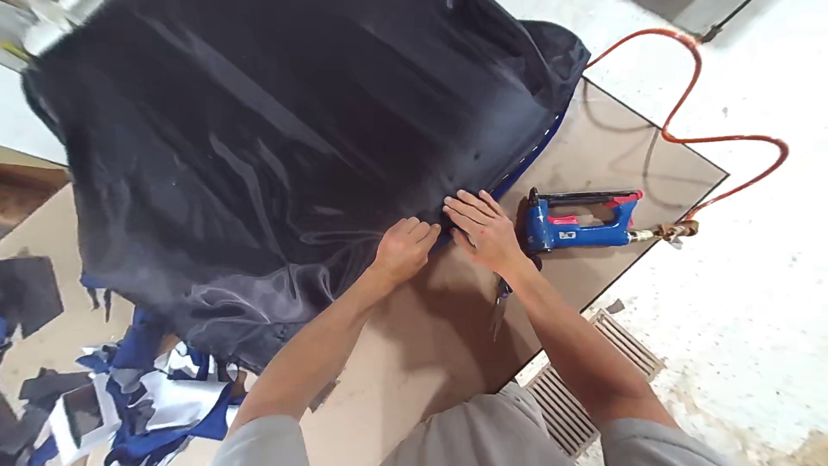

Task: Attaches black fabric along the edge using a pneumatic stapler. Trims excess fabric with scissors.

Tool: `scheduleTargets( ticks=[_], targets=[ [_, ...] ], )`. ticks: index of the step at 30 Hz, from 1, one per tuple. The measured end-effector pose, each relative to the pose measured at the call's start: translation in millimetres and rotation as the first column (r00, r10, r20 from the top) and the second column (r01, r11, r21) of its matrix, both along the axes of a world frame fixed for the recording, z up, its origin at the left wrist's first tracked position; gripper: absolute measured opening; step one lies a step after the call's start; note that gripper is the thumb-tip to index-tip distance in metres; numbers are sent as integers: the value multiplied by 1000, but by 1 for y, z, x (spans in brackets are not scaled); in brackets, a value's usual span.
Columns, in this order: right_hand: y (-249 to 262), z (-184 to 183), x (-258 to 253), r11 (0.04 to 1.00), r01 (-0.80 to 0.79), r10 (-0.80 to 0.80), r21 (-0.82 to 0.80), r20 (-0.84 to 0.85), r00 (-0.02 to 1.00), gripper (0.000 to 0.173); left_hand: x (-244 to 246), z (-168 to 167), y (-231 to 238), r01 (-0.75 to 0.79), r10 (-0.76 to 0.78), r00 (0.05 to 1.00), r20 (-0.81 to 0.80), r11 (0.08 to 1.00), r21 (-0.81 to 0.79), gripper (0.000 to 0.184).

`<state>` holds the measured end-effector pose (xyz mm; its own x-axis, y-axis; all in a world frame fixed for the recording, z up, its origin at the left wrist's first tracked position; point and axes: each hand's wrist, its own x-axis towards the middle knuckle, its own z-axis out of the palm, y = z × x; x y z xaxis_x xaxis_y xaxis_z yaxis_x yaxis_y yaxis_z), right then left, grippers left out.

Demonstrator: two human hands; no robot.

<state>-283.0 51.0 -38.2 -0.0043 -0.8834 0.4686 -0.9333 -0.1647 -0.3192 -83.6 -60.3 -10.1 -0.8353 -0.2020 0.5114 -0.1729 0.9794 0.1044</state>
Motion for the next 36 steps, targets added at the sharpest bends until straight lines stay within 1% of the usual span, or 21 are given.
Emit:
scheduleTargets(
  ticks=[6, 14, 18, 20, 21, 22, 23, 24, 25, 26, 28, 29, 30, 34, 36],
  targets=[
    [3, -5, 1, 999, -10, 10, -40, -11, 1000, 37, 2, 1, -6, 97, -97, 995, 2, 995, -16, 24],
    [1, -8, 3, 997, 8, -10, -79, -18, 1000, 35, -1, -1, -5, 140, -140, 990, -17, 990, 7, 23],
    [0, -7, 2, 995, -21, 21, -93, -4, 1000, 35, -1, 1, -5, 155, -155, 988, 5, 987, 35, 23],
    [7, 2, -7, 999, -13, 14, -47, 29, 999, 35, 0, 2, -5, 159, -161, 987, 29, 986, 57, 24],
    [16, 12, -17, 999, 50, -49, -16, 57, 997, 34, 0, 2, -5, 160, -162, 986, 35, 985, 61, 24],
    [31, 21, -30, 987, 157, -159, 27, 90, 983, 35, 0, 2, -5, 164, -166, 985, 40, 984, 64, 24],
    [50, 31, -47, 953, 288, -297, 100, 93, 950, 38, 0, 2, -5, 169, -171, 984, 40, 984, 63, 24],
    [72, 37, -65, 893, 402, -421, 204, 58, 905, 43, 0, 3, -6, 175, -178, 983, 46, 983, 61, 24],
    [93, 39, -84, 832, 466, -493, 302, 15, 870, 48, 0, 4, -7, 182, -186, 981, 60, 982, 59, 24],
    [113, 36, -100, 786, 475, -509, 395, -23, 861, 54, 0, 6, -7, 190, -194, 978, 82, 980, 58, 24],
    [145, 27, -120, 719, 404, -455, 566, -56, 889, 70, -1, 11, -8, 198, -205, 969, 137, 978, 60, 22],
    [152, 24, -125, 695, 367, -416, 619, -70, 907, 74, -2, 13, -7, 195, -203, 965, 163, 979, 63, 21],
    [155, 23, -129, 684, 337, -378, 647, -81, 922, 74, -2, 15, -6, 193, -203, 963, 179, 979, 70, 21],
    [138, 16, -148, 722, 261, -215, 640, -150, 965, 76, -2, 17, -5, 213, -219, 956, 196, 976, 54, 20],
    [129, 22, -159, 719, 245, -162, 650, -186, 969, 74, -2, 19, -6, 229, -232, 951, 207, 973, 40, 20]
  ],
)
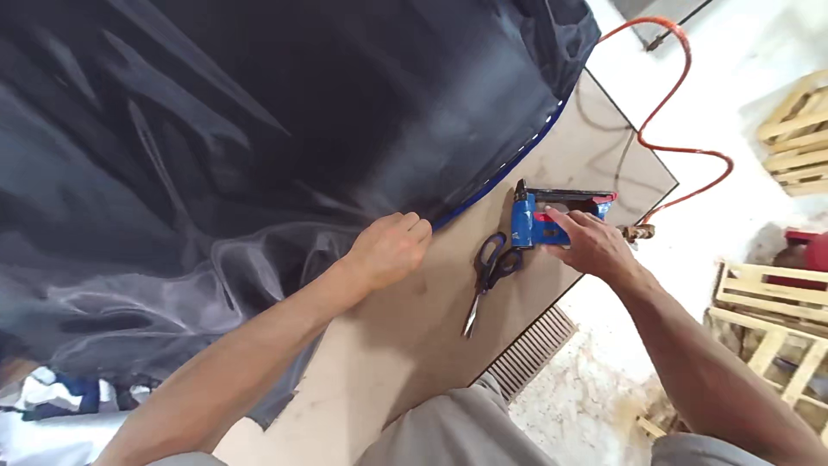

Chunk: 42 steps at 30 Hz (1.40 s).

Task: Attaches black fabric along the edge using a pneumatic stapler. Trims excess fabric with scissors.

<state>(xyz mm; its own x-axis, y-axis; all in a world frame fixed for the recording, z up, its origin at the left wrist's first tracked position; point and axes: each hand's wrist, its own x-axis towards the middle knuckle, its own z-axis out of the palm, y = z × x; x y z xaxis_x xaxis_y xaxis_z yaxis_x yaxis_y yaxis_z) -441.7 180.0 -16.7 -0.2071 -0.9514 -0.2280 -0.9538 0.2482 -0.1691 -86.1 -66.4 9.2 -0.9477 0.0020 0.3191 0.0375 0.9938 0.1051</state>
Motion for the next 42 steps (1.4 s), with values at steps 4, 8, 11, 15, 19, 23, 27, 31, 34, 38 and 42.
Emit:
scheduleTargets(
  ticks=[4, 8, 11, 15, 19, 23, 27, 31, 34, 38, 42],
  targets=[
    [-3, 52, 11, 997, 72, -72, 38, -17, 997, 53, -2, 8, -1, 38, -37, 999, 34, 999, -13, 22],
    [-9, 126, 63, 914, 401, -405, 68, 231, 884, 35, -5, 17, 2, 57, -56, 991, 124, 998, -6, 21],
    [-35, 151, 104, 819, 565, -512, 103, 577, 637, 16, -5, 17, 2, 66, -63, 990, 123, 998, -14, 20],
    [-77, 162, 127, 828, 545, -515, 133, 563, 647, 7, -4, 15, 2, 88, -88, 990, 107, 996, 6, 21],
    [-99, 158, 134, 833, 522, -536, 181, 497, 683, 9, -3, 11, 0, 98, -100, 993, 58, 994, 38, 22],
    [-103, 157, 138, 833, 524, -542, 179, 457, 705, 10, 0, 8, 0, 86, -87, 996, 16, 995, 47, 24],
    [-106, 158, 136, 833, 522, -543, 183, 445, 712, 9, -1, 9, 0, 102, -102, 995, 14, 995, 13, 26],
    [-105, 160, 136, 847, 508, -516, 155, 466, 719, 9, -2, 12, -1, 116, -116, 991, 62, 993, 9, 26],
    [-108, 159, 136, 858, 488, -499, 158, 474, 725, 9, -2, 12, -1, 108, -109, 991, 77, 994, 20, 25],
    [-109, 159, 140, 844, 499, -531, 195, 426, 732, 10, -1, 10, 0, 96, -96, 993, 64, 995, 10, 25],
    [-106, 160, 142, 842, 495, -537, 216, 429, 727, 10, 0, 10, 0, 89, -91, 995, 42, 995, 50, 26]
  ],
)
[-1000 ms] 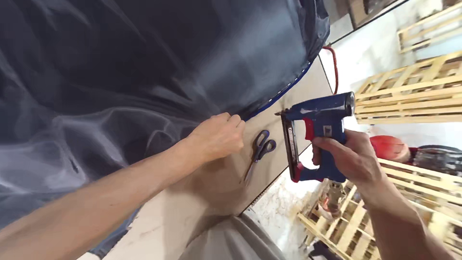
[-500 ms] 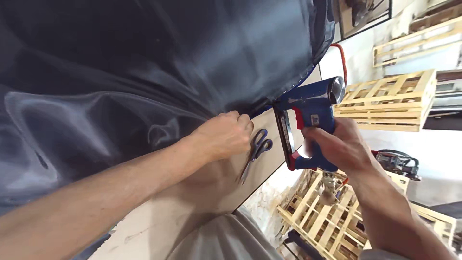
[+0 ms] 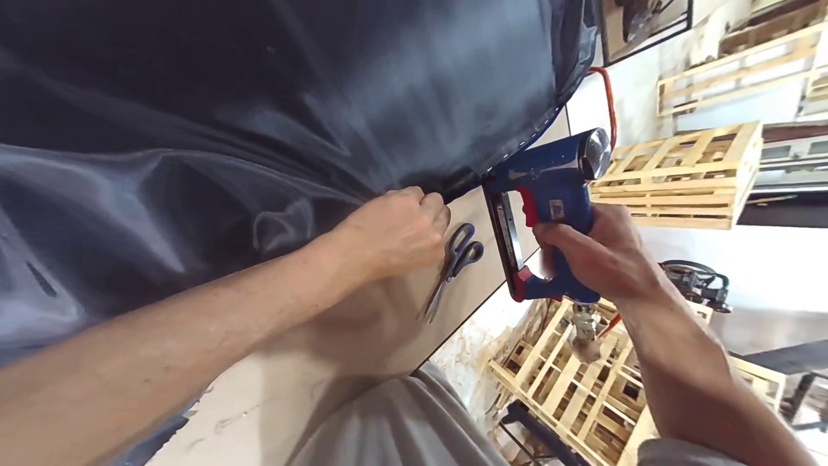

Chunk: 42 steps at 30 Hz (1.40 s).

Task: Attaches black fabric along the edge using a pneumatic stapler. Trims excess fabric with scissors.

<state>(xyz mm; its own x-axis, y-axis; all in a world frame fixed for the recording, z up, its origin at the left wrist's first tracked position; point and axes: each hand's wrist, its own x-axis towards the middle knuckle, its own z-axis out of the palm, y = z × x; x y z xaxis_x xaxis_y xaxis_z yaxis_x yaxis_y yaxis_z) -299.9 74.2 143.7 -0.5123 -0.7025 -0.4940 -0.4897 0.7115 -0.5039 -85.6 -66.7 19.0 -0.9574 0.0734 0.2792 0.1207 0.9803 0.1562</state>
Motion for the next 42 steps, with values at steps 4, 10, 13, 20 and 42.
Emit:
scheduleTargets(
  ticks=[4, 10, 13, 20, 42],
  targets=[
    [0, 3, 2, 1000, 13, -13, 12, 2, 1000, 10, 1, 2, -1, 17, -17, 1000, -3, 1000, 8, 25],
    [-3, 17, 12, 999, -4, 4, -52, 0, 1000, 10, 1, -3, -1, 13, -12, 999, -53, 1000, 5, 27],
    [-7, 12, 21, 1000, -15, 15, -4, 24, 1000, 11, 0, -1, -1, 16, -17, 999, -34, 1000, -20, 26],
    [-4, 2, 29, 1000, -22, 22, 2, 51, 998, 11, 0, -2, -1, 19, -20, 999, -33, 999, -31, 26],
    [2, 4, 53, 998, -42, 45, -37, 93, 995, 14, 11, -11, 29, -199, 194, 980, -55, 974, -109, 28]
  ],
)
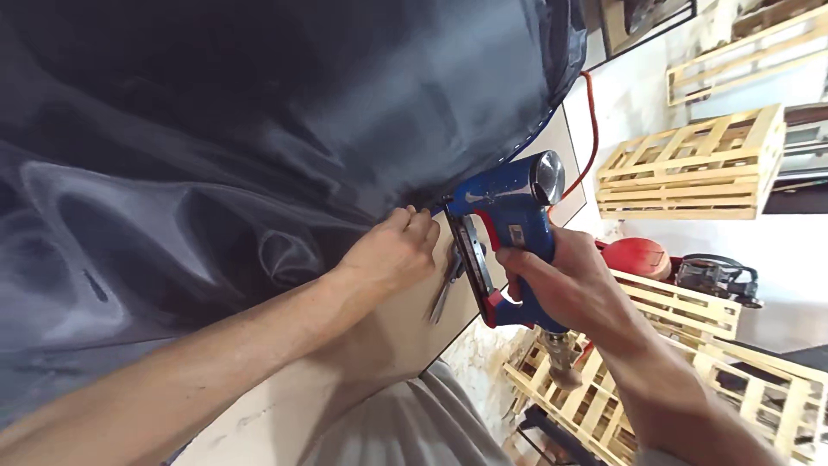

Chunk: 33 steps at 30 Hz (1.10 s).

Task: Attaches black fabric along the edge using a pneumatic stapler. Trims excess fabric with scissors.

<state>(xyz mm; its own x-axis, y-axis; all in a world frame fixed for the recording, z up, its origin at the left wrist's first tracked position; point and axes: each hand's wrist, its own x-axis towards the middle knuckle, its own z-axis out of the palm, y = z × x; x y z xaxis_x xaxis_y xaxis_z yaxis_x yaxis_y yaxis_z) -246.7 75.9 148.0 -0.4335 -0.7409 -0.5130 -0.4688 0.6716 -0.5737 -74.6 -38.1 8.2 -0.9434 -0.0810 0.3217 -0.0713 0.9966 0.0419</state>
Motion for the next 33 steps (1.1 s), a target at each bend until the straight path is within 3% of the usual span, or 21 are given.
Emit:
scheduleTargets(
  ticks=[9, 14, 17, 20, 22, 25, 28, 30, 31, 33],
  targets=[
    [4, -7, 10, 997, -62, 64, 37, -43, 997, 16, 1, -2, 4, -22, 23, 1000, 18, 996, -85, 32],
    [32, 0, -8, 972, 114, -133, -207, -80, 988, 14, 8, -1, 18, -130, 130, 991, 41, 992, 2, 26],
    [58, -21, -55, 964, 193, -238, -181, -279, 930, 30, 39, 0, 38, -94, 98, 995, -9, 977, 193, 28],
    [65, -67, -93, 991, 110, -41, 70, -630, 775, 61, 94, -6, 76, -95, 122, 988, -98, 965, 245, 28],
    [69, -108, -114, 992, 12, 80, 124, -704, 705, 62, 136, -16, 100, -212, 252, 961, -114, 936, 279, 28],
    [77, -155, -129, 996, -8, 68, 84, -742, 666, 55, 199, -33, 128, -530, 576, 814, -76, 790, 308, 27],
    [93, -156, -116, 984, -171, 153, 54, -752, 641, 45, 245, -54, 149, -813, 837, 545, 51, 512, 277, 40],
    [103, -154, -97, 883, -470, 303, 2, -768, 564, 41, 271, -74, 154, -894, 906, 394, 156, 338, 295, 56],
    [106, -158, -91, 791, -612, 396, -7, -757, 520, 42, 285, -84, 155, -904, 925, 346, 158, 283, 321, 55],
    [116, -180, -90, 636, -771, 536, -22, -706, 462, 55, 311, -92, 157, -896, 950, 308, 50, 272, 352, 36]
  ],
)
